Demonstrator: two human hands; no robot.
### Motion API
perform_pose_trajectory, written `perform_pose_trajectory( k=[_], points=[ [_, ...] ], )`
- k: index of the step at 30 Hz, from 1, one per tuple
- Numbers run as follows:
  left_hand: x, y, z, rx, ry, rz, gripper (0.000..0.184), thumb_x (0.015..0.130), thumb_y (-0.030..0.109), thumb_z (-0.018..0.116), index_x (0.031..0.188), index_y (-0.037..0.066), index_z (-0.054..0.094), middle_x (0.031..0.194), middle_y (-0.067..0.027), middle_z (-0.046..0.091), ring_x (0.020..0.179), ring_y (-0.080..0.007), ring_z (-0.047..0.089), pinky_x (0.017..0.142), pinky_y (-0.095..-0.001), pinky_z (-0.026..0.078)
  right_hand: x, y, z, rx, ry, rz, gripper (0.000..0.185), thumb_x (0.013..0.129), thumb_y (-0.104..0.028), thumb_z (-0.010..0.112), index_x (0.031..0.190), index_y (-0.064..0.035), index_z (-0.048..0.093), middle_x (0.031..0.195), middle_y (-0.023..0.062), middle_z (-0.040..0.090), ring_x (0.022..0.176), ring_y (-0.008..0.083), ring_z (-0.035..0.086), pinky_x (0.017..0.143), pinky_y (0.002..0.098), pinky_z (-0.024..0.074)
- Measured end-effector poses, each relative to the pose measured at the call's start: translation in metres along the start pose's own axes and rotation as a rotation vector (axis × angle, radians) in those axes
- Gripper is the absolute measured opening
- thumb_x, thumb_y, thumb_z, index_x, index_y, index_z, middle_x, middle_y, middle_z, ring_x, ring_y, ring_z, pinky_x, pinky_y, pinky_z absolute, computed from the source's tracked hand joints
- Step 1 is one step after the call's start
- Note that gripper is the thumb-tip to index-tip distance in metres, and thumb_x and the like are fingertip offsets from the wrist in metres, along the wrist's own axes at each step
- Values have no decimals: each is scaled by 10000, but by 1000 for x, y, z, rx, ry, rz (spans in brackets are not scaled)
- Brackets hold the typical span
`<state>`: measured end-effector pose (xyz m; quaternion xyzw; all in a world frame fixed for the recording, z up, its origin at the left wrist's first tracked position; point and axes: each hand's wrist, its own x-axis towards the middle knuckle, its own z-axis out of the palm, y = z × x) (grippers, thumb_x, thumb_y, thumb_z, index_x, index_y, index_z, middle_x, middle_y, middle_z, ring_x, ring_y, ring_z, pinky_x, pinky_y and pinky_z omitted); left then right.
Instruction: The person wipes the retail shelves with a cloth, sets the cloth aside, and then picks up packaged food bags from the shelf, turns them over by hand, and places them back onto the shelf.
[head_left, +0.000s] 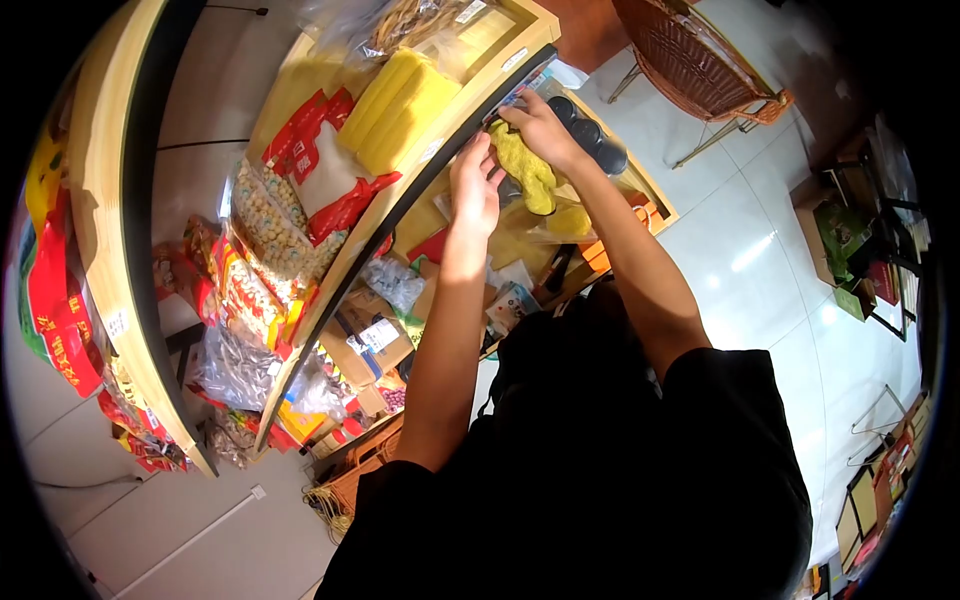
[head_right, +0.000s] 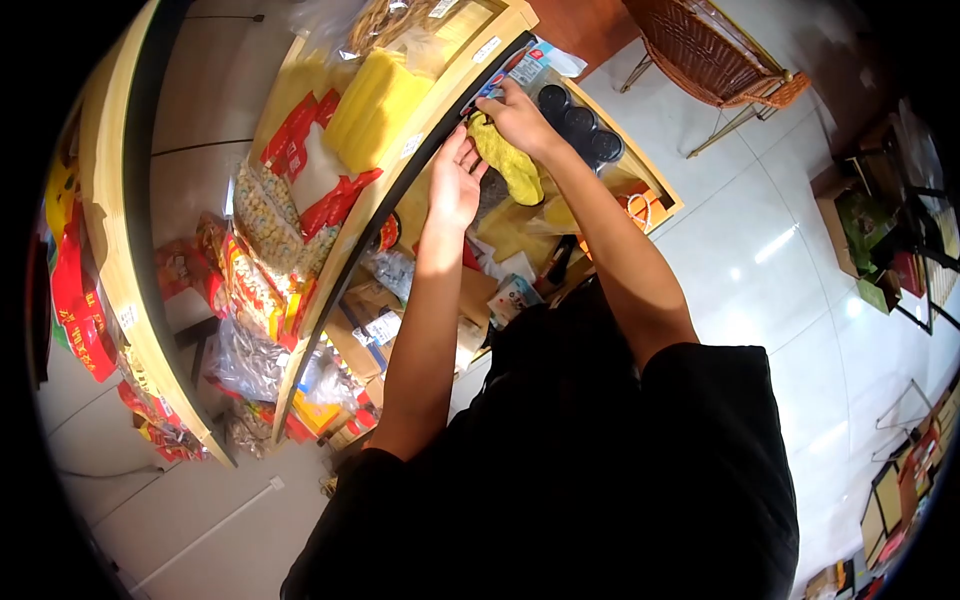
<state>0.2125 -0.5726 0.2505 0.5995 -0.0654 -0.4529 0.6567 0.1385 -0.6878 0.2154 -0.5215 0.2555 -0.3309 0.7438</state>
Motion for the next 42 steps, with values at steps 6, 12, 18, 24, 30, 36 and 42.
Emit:
perform_pose_trajectory(
  k=[6,12,18,24,30,36,42],
  points=[
    [1,11,5,-92,-114,-60,499,883,368,587,1246,48,465,1205,-82,511,1144,-193,461,1007,-357,318,-5,-28,-3,29,88,214,566,859,-387,620,1157,80,505,1075,173,606,984,214,573,869,307,439],
    [8,9,6,-107,-110,-101,480,897,369,578,1248,62,465,1195,-70,525,1111,-187,478,961,-346,351,6,-14,-7,-72,31,122,473,906,-401,565,1063,45,580,979,100,609,895,154,536,827,271,419],
    [13,2,10,-59,-104,-76,386,908,335,588,1203,97,517,1166,-36,554,1066,-164,506,912,-350,378,-14,-12,-11,-4,13,71,478,911,-409,574,1044,50,579,954,86,602,888,139,521,821,270,415],
    [14,2,12,-86,-107,-67,433,905,354,592,1231,86,499,1211,-41,541,1126,-183,489,960,-367,356,0,-18,-12,-102,30,75,568,921,-463,532,1100,75,560,1020,128,605,936,174,535,856,293,411],
    [17,3,7,-93,-120,-69,505,899,366,592,1287,72,455,1278,-69,493,1173,-203,451,1001,-378,321,1,-30,-10,-94,-13,101,633,901,-495,545,1168,79,542,1097,153,605,1030,198,544,917,299,400],
    [16,3,10,-87,-119,-91,542,893,395,590,1302,74,439,1279,-78,489,1172,-212,448,1000,-375,319,2,-18,-13,-91,-43,78,635,888,-505,558,1166,65,550,1105,158,604,1045,193,537,918,299,400],
    [16,8,18,-68,-145,-111,552,893,444,570,1271,62,447,1277,-90,470,1191,-221,438,1031,-374,326,1,-19,-15,-152,3,174,612,871,-503,579,1088,69,591,1035,160,622,950,182,562,852,292,430]
  ],
)
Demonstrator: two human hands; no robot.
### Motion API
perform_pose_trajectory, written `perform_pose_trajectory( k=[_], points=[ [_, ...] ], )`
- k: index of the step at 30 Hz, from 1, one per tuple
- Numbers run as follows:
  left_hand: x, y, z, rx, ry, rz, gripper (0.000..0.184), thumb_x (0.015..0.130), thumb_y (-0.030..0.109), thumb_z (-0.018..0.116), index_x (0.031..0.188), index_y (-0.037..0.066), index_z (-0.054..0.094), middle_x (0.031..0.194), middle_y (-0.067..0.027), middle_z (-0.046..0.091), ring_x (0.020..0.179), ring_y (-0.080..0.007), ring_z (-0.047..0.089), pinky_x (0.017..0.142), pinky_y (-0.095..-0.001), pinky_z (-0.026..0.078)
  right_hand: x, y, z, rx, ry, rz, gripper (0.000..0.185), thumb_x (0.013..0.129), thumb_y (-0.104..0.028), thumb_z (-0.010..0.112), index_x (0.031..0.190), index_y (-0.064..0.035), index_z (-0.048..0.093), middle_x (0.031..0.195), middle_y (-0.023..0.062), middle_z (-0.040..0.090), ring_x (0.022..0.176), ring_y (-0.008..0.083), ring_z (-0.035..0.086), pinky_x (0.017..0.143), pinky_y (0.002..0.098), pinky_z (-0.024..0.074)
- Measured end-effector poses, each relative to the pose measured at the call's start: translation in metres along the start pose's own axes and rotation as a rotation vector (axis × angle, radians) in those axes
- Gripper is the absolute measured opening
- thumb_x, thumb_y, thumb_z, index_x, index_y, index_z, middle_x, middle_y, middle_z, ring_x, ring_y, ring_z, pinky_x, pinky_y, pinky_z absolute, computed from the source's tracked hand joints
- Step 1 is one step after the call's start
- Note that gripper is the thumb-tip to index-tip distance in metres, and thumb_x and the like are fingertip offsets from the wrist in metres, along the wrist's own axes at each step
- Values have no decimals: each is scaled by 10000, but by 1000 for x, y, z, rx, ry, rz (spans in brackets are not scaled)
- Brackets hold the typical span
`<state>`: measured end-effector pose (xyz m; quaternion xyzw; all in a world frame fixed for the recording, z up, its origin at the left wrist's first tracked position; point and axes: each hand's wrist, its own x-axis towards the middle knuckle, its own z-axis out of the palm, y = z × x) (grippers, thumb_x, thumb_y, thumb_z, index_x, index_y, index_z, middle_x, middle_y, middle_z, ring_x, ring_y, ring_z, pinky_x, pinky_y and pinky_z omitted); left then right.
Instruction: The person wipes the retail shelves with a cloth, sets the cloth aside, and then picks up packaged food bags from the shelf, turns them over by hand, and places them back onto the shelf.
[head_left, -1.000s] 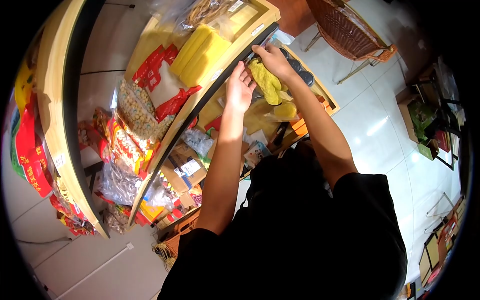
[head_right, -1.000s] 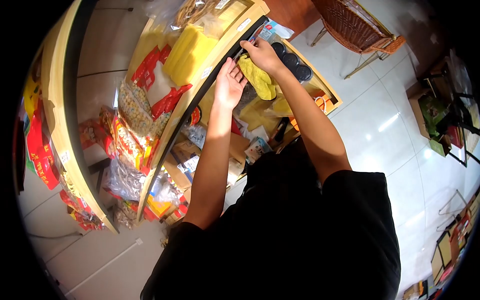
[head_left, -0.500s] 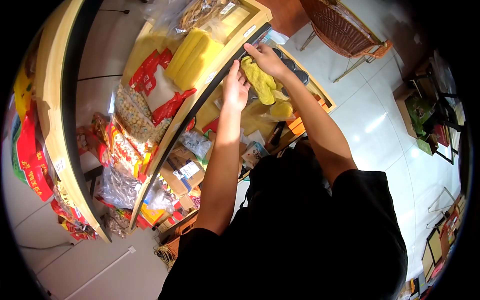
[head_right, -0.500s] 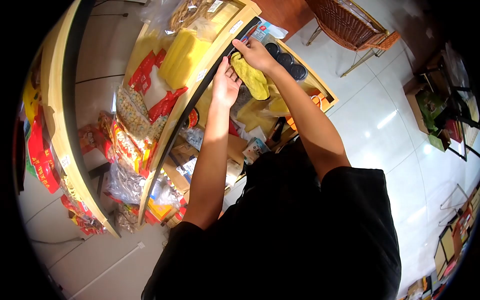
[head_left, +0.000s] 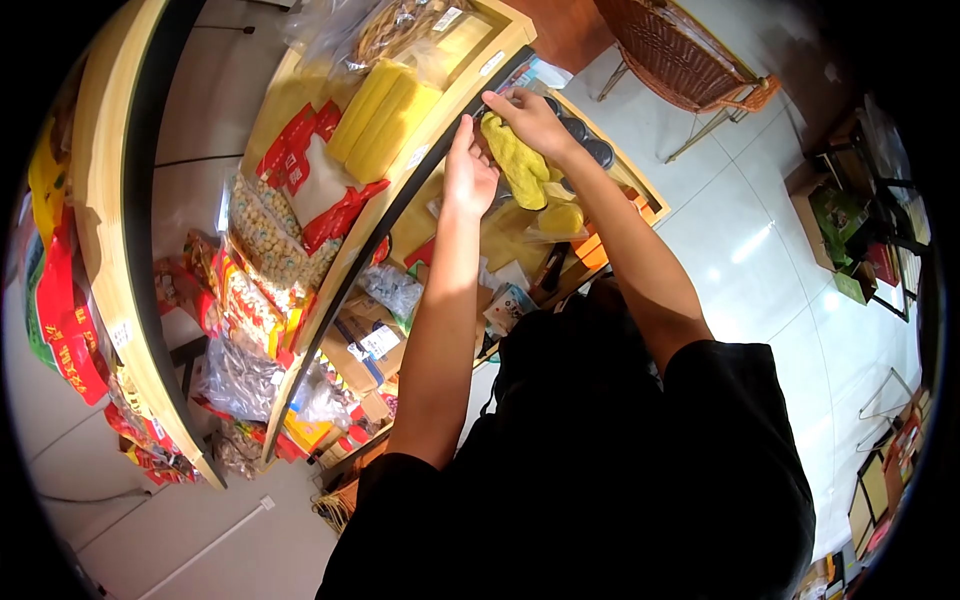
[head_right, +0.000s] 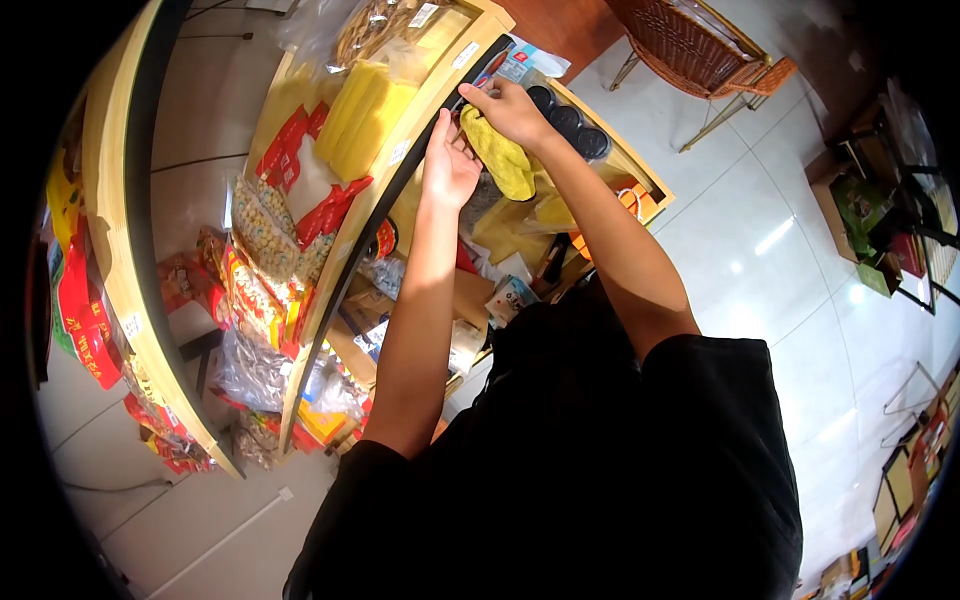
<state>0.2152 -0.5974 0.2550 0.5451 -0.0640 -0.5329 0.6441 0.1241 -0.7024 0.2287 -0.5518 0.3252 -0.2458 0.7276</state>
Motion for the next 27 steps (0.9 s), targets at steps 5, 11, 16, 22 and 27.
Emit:
perform_pose_trajectory(
  k=[5,11,16,22,27],
  points=[
    [10,-1,2,-51,33,39,549,913,424,551,1287,35,448,1269,-76,503,1184,-208,468,1026,-378,350,-3,-9,8,23,117,-125,464,875,-374,621,1010,70,626,909,141,671,804,183,600,745,320,469],
    [6,2,7,-52,41,52,492,935,396,530,1273,41,475,1242,-61,542,1154,-191,502,1015,-345,369,-5,-17,7,-79,128,-49,454,876,-362,612,991,77,624,905,164,673,841,219,626,774,336,472],
    [6,0,7,-47,32,63,486,946,393,511,1281,43,469,1257,-60,534,1168,-190,494,1016,-348,367,2,-6,8,-150,157,-31,509,852,-403,627,975,90,613,922,198,665,875,267,636,785,355,472],
    [7,-2,3,-43,-7,84,484,960,395,479,1294,45,451,1272,-61,524,1178,-193,487,1019,-352,364,0,-7,9,-125,167,-44,524,848,-408,624,1001,93,596,951,212,657,891,279,636,792,358,472],
    [4,-3,3,-28,-7,88,490,963,404,467,1299,48,442,1279,-66,517,1182,-194,482,1024,-359,357,1,-6,9,-148,165,-20,514,847,-399,629,1011,87,596,951,198,659,890,271,637,791,347,473]
  ],
)
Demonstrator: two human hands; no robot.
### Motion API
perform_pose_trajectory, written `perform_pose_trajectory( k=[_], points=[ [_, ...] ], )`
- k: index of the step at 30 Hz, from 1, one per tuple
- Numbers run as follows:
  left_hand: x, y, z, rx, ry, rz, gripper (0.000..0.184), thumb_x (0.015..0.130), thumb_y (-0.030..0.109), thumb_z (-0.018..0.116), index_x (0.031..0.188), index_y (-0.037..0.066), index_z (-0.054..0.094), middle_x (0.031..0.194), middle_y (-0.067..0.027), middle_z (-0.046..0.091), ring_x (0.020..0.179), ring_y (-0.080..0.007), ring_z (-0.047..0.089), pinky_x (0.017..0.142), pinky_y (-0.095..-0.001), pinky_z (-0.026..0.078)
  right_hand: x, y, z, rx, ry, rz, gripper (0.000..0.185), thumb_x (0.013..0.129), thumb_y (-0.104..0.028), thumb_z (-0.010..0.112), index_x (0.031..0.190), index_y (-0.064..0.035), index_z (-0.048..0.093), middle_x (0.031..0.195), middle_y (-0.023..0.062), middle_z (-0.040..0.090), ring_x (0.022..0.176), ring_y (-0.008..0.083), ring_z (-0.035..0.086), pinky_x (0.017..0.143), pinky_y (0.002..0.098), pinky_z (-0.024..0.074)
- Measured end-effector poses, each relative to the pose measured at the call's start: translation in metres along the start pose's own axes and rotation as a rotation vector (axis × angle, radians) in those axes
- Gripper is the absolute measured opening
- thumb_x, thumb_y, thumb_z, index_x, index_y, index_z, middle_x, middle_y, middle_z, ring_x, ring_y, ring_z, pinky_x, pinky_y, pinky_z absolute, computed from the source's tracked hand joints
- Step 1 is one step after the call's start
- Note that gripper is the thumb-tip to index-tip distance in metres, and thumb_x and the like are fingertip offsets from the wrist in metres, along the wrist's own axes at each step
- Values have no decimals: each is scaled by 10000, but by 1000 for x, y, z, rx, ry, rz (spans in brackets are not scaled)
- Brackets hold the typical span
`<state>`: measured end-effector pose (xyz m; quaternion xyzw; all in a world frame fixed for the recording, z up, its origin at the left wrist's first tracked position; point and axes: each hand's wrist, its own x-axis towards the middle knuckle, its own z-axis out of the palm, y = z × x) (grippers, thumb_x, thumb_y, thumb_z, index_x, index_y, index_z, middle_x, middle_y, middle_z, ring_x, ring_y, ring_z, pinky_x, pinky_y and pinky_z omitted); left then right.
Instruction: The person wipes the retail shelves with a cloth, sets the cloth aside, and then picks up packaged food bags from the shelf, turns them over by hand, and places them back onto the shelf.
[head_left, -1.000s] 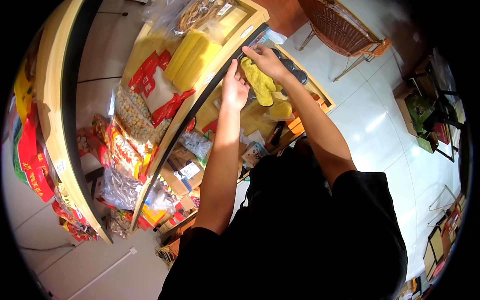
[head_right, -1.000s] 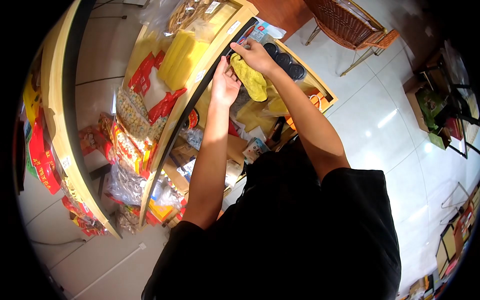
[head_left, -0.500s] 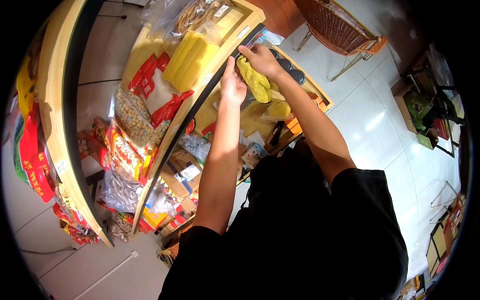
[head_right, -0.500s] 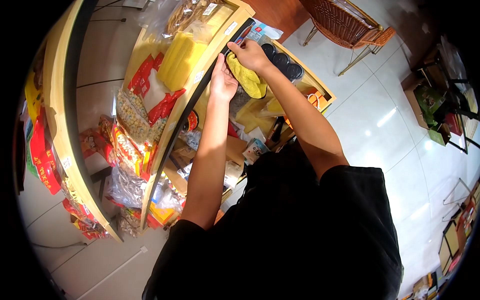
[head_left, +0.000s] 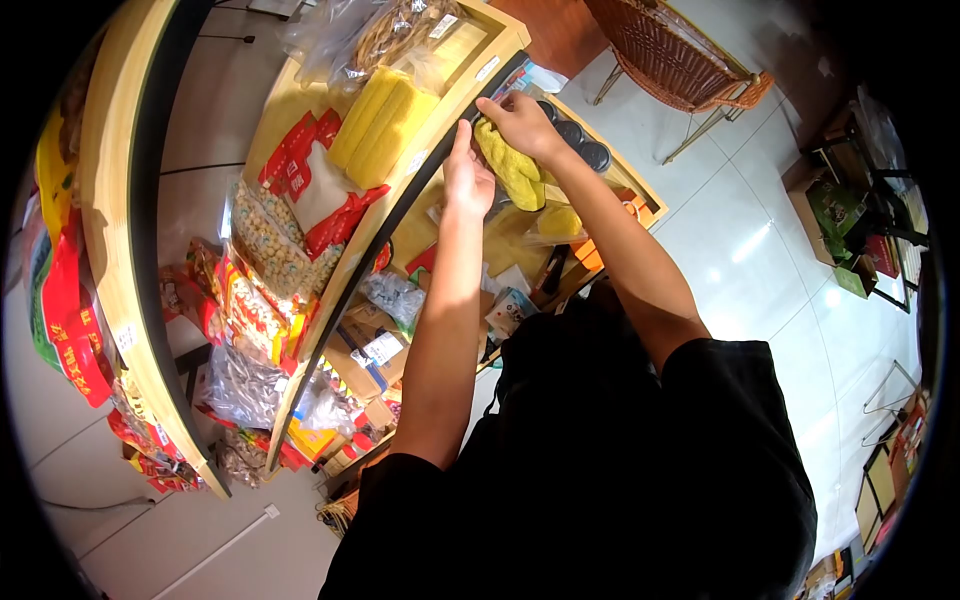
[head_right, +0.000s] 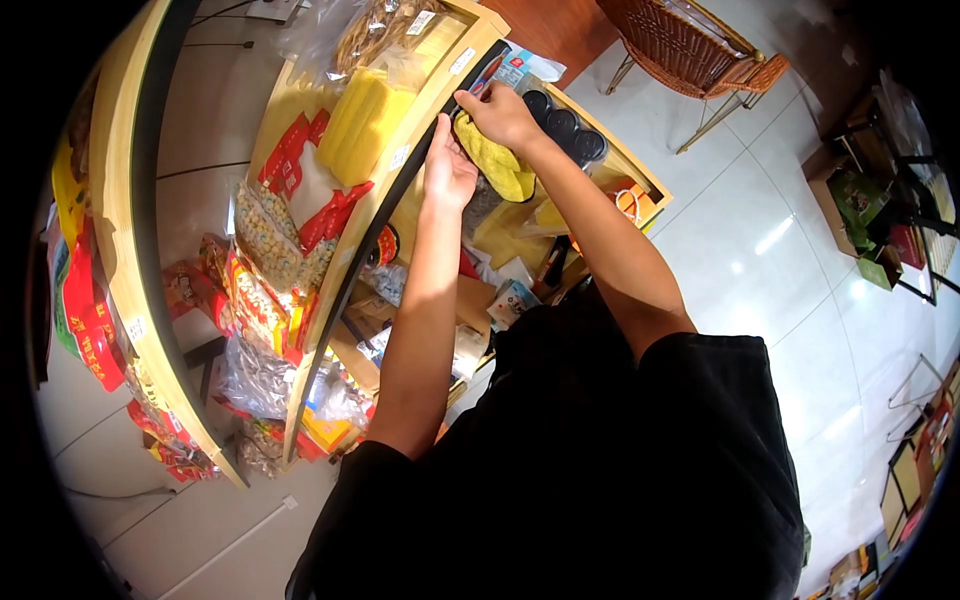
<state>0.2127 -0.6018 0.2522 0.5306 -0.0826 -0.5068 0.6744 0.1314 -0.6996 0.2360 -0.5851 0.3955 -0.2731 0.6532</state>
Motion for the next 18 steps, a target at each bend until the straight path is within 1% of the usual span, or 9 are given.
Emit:
perform_pose_trajectory(
  k=[2,5,6,7,9,10,13,15,18],
  points=[
    [-3,-4,-4,-54,-21,-10,506,954,383,505,1300,22,426,1267,-92,511,1169,-193,490,996,-342,379,-4,2,0,59,-24,-101,520,842,-408,637,992,88,596,930,188,660,866,254,636,782,341,475],
    [-15,-6,-4,20,64,-17,503,958,387,496,1295,21,422,1253,-89,512,1141,-180,502,971,-336,393,-12,8,0,90,-57,-83,530,833,-425,649,953,88,594,888,174,656,823,227,629,758,332,476],
    [-21,-8,-3,36,117,21,386,965,344,499,1175,20,527,1077,-59,588,982,-129,559,852,-284,444,-15,13,1,170,-59,-71,519,824,-435,669,926,70,601,821,115,641,766,172,602,710,308,474],
    [-25,-11,-9,35,122,23,386,965,344,499,1175,20,527,1077,-59,588,982,-129,559,852,-284,444,-19,18,-2,170,-64,-71,519,824,-435,669,926,70,601,821,115,641,766,172,602,710,308,474],
    [-35,-17,-22,457,87,308,293,970,287,503,989,16,611,857,-17,614,781,-83,567,690,-227,455,-37,25,-7,222,-167,-36,494,871,-411,634,1001,64,607,868,63,623,804,112,555,740,272,456],
    [-45,-15,-21,617,102,495,281,966,231,515,856,0,630,701,9,585,632,-52,527,575,-200,427,-50,21,-10,278,-189,-50,414,873,-390,642,953,17,630,844,25,614,784,83,546,725,257,450],
    [-77,-5,-17,594,77,507,270,965,198,515,851,-22,620,718,-14,601,603,-62,535,567,-211,440,-79,12,-24,443,-209,-3,361,875,-365,646,899,-5,641,759,-8,582,708,71,515,653,243,430],
    [-91,3,-14,623,99,485,250,961,161,516,829,-28,614,731,-27,611,603,-67,551,583,-214,455,-78,30,-32,659,-243,76,257,908,-295,610,902,-44,667,796,-44,581,745,44,487,673,211,388],
    [-107,9,-7,662,-6,383,227,956,153,522,884,-36,625,746,-52,630,645,-91,593,610,-218,476,-83,19,-50,512,-281,57,233,911,-258,607,941,-34,660,836,-57,590,759,33,481,690,203,382]
  ],
)
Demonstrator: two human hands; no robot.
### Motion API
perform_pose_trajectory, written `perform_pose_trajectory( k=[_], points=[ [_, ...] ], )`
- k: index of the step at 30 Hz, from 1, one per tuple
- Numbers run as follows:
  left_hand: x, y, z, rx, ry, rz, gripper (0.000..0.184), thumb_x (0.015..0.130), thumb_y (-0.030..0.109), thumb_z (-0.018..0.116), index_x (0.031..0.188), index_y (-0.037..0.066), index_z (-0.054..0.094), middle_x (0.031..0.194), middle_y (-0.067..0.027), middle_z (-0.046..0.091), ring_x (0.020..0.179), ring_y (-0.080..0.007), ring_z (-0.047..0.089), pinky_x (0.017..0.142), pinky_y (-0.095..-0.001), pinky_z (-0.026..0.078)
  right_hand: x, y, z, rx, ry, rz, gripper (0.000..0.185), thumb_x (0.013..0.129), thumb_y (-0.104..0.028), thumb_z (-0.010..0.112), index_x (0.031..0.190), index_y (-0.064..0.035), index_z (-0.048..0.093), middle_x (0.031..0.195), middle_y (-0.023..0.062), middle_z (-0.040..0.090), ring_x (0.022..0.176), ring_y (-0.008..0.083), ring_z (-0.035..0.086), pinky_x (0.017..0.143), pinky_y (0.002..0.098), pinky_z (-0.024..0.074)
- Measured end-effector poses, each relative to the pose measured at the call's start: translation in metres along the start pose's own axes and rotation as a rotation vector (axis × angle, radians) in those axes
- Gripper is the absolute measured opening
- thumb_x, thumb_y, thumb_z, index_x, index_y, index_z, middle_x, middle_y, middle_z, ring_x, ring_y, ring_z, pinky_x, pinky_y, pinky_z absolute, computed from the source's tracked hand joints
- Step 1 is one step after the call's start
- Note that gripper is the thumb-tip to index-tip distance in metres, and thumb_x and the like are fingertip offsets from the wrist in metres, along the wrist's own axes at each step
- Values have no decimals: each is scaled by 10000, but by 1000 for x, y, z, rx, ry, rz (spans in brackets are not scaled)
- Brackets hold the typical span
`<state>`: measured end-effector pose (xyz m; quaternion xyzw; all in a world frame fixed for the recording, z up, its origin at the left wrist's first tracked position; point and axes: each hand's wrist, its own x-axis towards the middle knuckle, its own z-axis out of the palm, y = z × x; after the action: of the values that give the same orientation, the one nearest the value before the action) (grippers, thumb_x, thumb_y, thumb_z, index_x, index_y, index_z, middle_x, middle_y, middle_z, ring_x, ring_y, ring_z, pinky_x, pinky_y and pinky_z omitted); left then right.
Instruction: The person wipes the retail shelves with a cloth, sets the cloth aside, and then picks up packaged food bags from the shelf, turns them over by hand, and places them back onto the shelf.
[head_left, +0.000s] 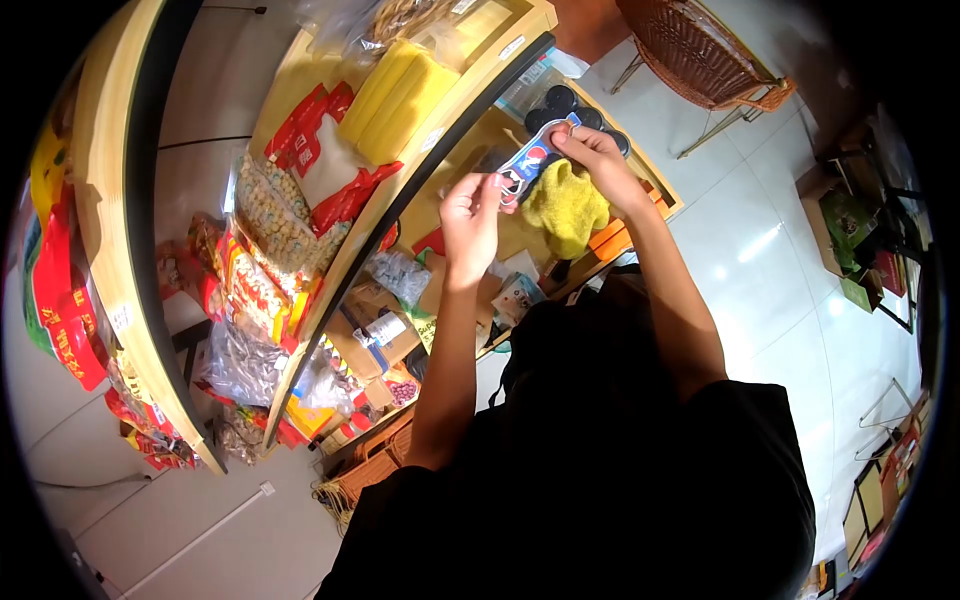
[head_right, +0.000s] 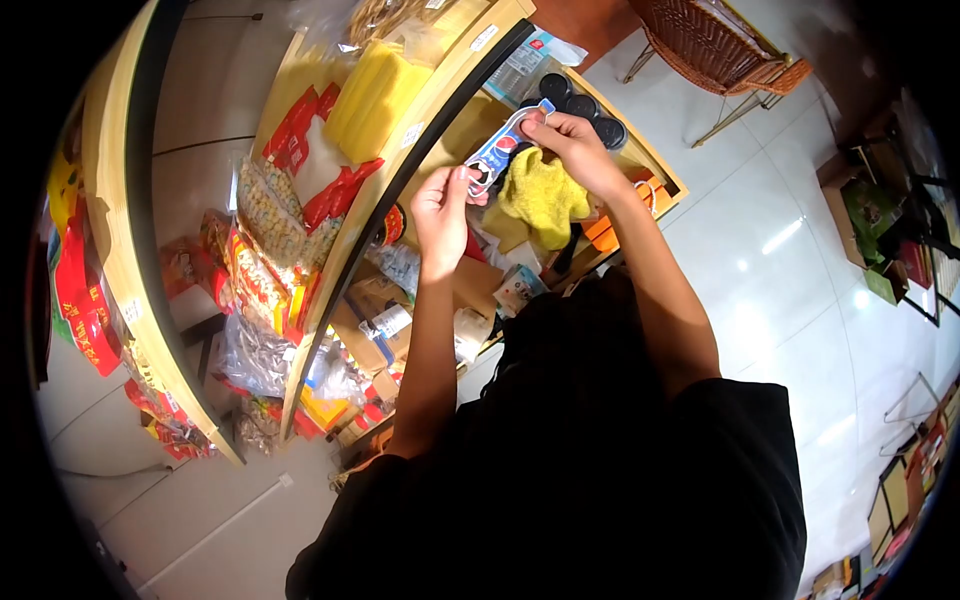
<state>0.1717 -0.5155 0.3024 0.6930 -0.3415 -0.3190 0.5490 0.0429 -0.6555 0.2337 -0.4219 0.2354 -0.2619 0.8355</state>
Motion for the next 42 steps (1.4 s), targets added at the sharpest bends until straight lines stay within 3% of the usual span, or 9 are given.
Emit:
perform_pose_trajectory(
  k=[8,11,18,21,23,25,27,32,42],
  points=[
    [-5,24,8,-106,-133,-59,146,918,94,580,982,-36,597,871,-79,641,741,-112,611,673,-243,505,-17,-30,1,7,106,-166,271,891,-116,617,1124,9,557,937,16,635,855,75,589,779,209,430],
    [-13,35,9,-174,-233,-93,143,903,74,595,1000,-31,590,900,-93,640,783,-129,618,708,-260,516,-27,-43,0,38,74,-197,279,891,-154,620,1129,-18,566,925,4,620,835,60,554,699,193,417],
    [-22,42,7,-374,-305,-118,166,893,57,587,1022,-46,596,872,-112,653,746,-153,631,715,-283,514,-43,-62,-3,139,29,-172,250,926,-133,543,1122,18,579,928,52,630,851,110,595,766,228,466],
    [-19,39,9,-187,-163,-87,159,875,26,608,1012,-55,612,862,-123,661,745,-145,638,672,-259,521,-39,-55,-12,172,48,-155,231,927,-142,554,1088,15,611,890,34,631,782,85,578,705,214,457],
    [-10,23,12,18,43,27,161,850,-21,627,1005,-61,621,850,-127,669,738,-137,643,605,-232,518,-28,-44,-23,-262,87,-199,237,925,-189,577,1053,2,635,770,-17,610,698,55,522,626,215,406],
    [2,15,13,79,90,74,163,832,-40,639,991,-66,616,825,-110,674,696,-116,640,555,-222,506,-15,-37,-19,-302,145,-230,250,922,-219,587,1035,-2,639,690,-9,568,645,68,490,597,248,405],
    [17,11,12,433,156,226,157,828,-27,646,978,-56,607,776,-90,675,642,-97,631,546,-225,500,0,-37,-20,-561,168,-232,254,915,-239,596,1045,-25,634,655,26,559,610,86,496,577,268,413],
    [61,-20,10,568,155,298,149,827,39,667,909,-26,560,753,-131,676,528,-139,625,497,-246,489,53,-30,-33,-918,200,-294,391,916,-385,543,1080,-39,620,716,175,625,663,296,606,636,386,459],
    [94,-45,26,490,314,356,172,828,23,660,906,-57,530,789,-161,674,538,-168,632,483,-283,505,105,-24,-36,-689,228,-297,333,900,-319,590,1028,-15,636,800,122,663,713,188,604,691,330,474]
  ],
)
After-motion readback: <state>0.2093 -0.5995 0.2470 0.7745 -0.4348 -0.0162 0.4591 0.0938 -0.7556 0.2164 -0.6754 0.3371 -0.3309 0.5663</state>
